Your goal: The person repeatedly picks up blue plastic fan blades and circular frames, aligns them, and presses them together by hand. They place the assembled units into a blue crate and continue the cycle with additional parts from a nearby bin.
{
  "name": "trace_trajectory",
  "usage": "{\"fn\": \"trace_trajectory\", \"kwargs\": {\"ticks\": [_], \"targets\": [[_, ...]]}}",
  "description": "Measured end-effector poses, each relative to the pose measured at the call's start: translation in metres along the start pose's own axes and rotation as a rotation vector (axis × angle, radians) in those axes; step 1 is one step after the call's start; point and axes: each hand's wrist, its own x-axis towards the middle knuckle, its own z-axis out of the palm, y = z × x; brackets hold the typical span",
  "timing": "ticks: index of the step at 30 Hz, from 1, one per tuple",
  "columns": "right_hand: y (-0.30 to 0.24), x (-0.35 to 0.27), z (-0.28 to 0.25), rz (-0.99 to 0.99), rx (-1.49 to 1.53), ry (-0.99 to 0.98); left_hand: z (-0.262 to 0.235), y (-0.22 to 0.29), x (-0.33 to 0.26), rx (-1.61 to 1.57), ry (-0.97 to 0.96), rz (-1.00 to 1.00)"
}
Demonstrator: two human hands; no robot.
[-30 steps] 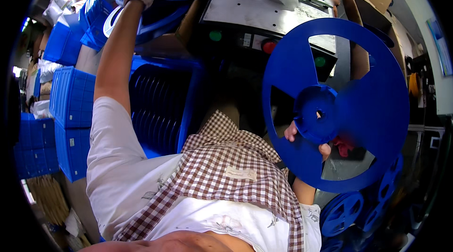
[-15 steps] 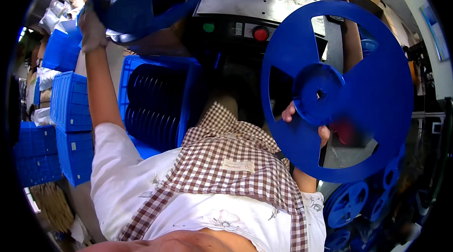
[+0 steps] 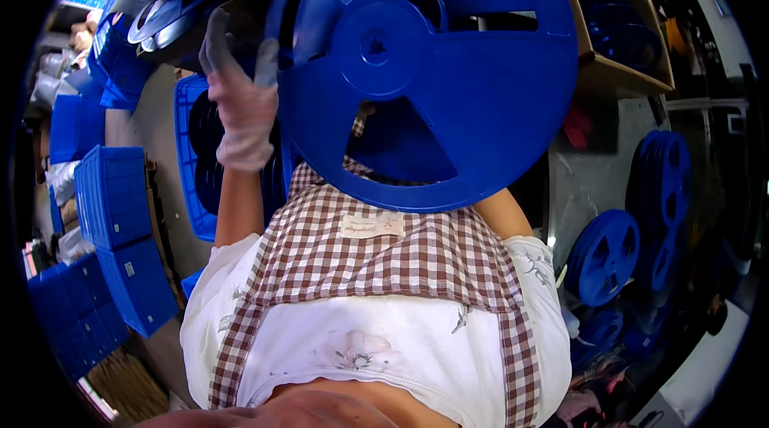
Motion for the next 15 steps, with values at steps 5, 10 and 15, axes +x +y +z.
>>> {"fn": "trace_trajectory", "kwargs": {"ticks": [5,10,15], "targets": [[-0.027,0.007,0.007,-0.105,-0.125,0.02,-0.016,0.051,-0.009,-0.32,-0.555,0.124],[-0.033,0.06,0.028,-0.129,0.145,0.013,0.001,0.046,-0.012,-0.55,-0.468,-0.031],[0.001,0.096,0.023,-0.262,-0.124,0.177,0.005,0.023,-0.042,-1.335,-0.376,-0.68]]}}
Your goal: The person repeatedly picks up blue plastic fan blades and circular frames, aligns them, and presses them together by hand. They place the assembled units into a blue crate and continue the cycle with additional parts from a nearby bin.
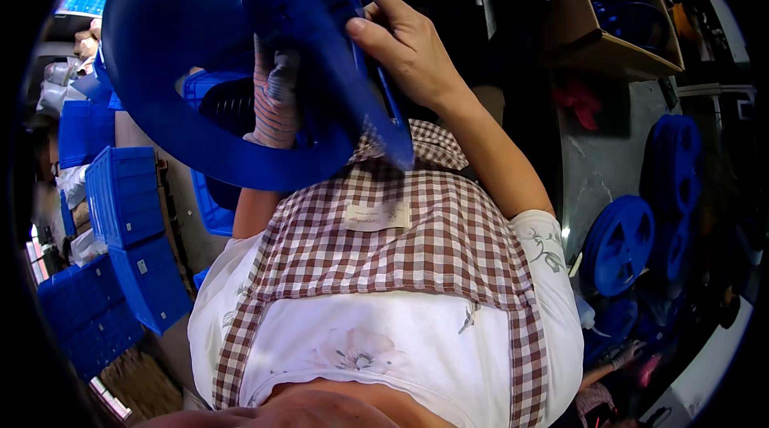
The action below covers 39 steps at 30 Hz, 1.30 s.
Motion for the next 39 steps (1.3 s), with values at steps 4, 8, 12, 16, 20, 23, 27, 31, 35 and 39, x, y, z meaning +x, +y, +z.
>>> {"fn": "trace_trajectory", "kwargs": {"ticks": [4,8,12,16,20,23,27,31,35,39], "targets": [[0.002,0.005,0.014,-0.116,-0.268,0.02,0.006,-0.016,-0.003,-0.289,0.122,-0.064],[-0.02,0.014,0.012,-0.015,-0.454,-0.06,0.002,-0.017,-0.007,-0.318,0.146,-0.092],[-0.009,0.016,0.011,-0.124,-0.44,0.011,0.001,-0.02,-0.007,-0.32,0.147,-0.103],[-0.001,0.017,0.009,-0.144,-0.4,0.012,0.002,-0.024,-0.004,-0.311,0.147,-0.101],[-0.004,0.017,0.003,-0.032,-0.441,-0.031,0.005,-0.028,-0.002,-0.289,0.147,-0.099],[0.011,0.015,0.005,-0.032,-0.293,0.006,0.007,-0.03,0.002,-0.277,0.142,-0.087],[0.027,0.017,0.003,-0.117,-0.276,0.05,0.01,-0.031,0.006,-0.263,0.136,-0.074],[0.025,0.015,-0.001,-0.003,-0.197,0.035,0.01,-0.029,0.008,-0.265,0.123,-0.083],[0.024,0.017,0.002,-0.035,-0.292,-0.006,0.007,-0.027,0.006,-0.257,0.119,-0.087],[0.022,0.017,0.004,0.013,-0.29,0.01,0.007,-0.027,0.006,-0.249,0.118,-0.101]]}}
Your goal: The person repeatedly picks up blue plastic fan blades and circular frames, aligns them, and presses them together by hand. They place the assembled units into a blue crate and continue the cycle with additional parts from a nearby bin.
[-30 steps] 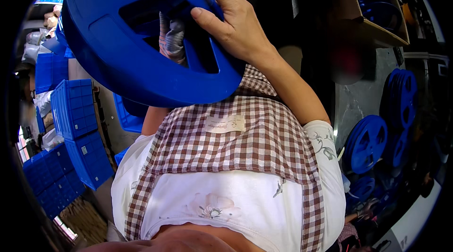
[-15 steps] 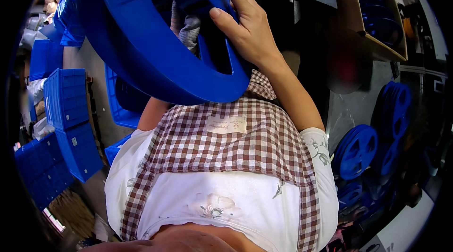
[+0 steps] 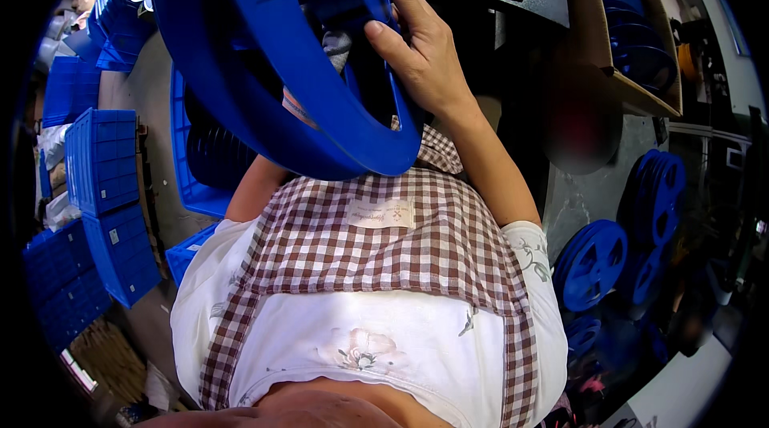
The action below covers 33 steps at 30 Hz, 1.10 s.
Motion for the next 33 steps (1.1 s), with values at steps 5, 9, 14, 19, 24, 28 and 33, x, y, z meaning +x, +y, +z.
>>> {"fn": "trace_trajectory", "kwargs": {"ticks": [5,9,14,19,24,28,33], "targets": [[-0.005,0.005,-0.011,0.016,-0.082,-0.057,0.001,0.001,0.008,-0.006,-0.01,-0.016],[-0.024,0.012,-0.025,-0.111,-0.242,-0.092,-0.007,0.001,0.011,-0.012,-0.012,-0.077],[-0.047,0.051,-0.06,-0.119,-0.516,-0.168,-0.026,0.021,0.053,-0.048,-0.101,-0.13],[-0.05,0.133,-0.11,-0.111,-0.799,-0.232,-0.044,0.056,0.154,-0.231,-0.392,-0.078],[-0.044,0.25,-0.133,0.063,-1.156,-0.172,-0.053,0.07,0.266,-0.385,-0.64,-0.074],[-0.047,0.288,-0.147,0.135,-1.164,-0.129,-0.03,0.072,0.299,-0.326,-0.354,-0.121],[-0.079,0.28,-0.152,0.066,-1.155,-0.163,-0.03,0.087,0.274,-0.122,-0.508,0.154]]}}
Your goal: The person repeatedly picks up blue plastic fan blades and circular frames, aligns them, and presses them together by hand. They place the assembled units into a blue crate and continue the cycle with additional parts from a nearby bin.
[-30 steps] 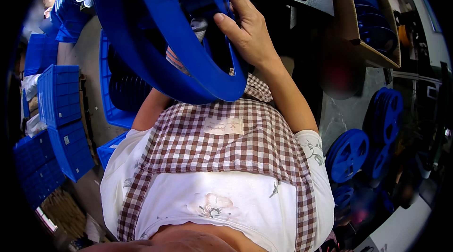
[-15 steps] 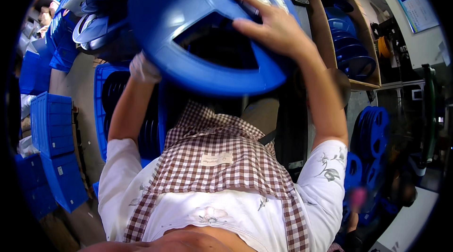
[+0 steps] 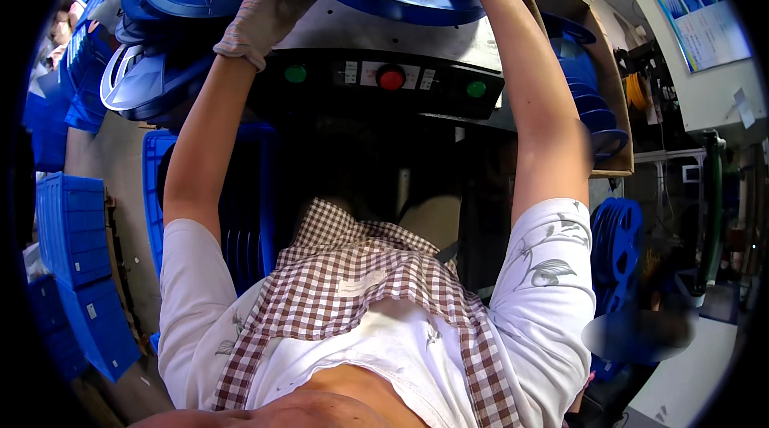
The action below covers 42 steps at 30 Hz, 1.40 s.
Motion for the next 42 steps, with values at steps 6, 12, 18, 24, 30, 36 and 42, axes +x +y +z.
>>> {"fn": "trace_trajectory", "kwargs": {"ticks": [6,12,18,24,30,36,42], "targets": [[-0.017,-0.026,-0.009,0.023,-0.023,-0.008,0.042,0.017,-0.036,0.413,0.167,-0.08],[0.04,-0.151,0.033,-0.148,0.195,0.621,0.098,0.023,-0.134,1.504,0.41,0.119],[0.082,-0.224,0.13,0.276,0.729,0.463,0.048,-0.024,-0.147,1.788,0.519,-0.084],[0.085,-0.207,0.157,0.187,0.507,0.616,0.028,-0.027,-0.143,1.748,0.53,-0.145],[0.07,-0.214,0.145,0.188,0.444,0.55,0.023,-0.017,-0.146,1.714,0.582,-0.025],[0.168,-0.274,0.081,0.423,0.25,0.896,0.067,0.011,-0.175,1.539,0.462,0.047],[0.404,-0.337,0.084,1.016,0.541,1.018,0.094,0.008,-0.199,1.329,0.468,-0.059]]}}
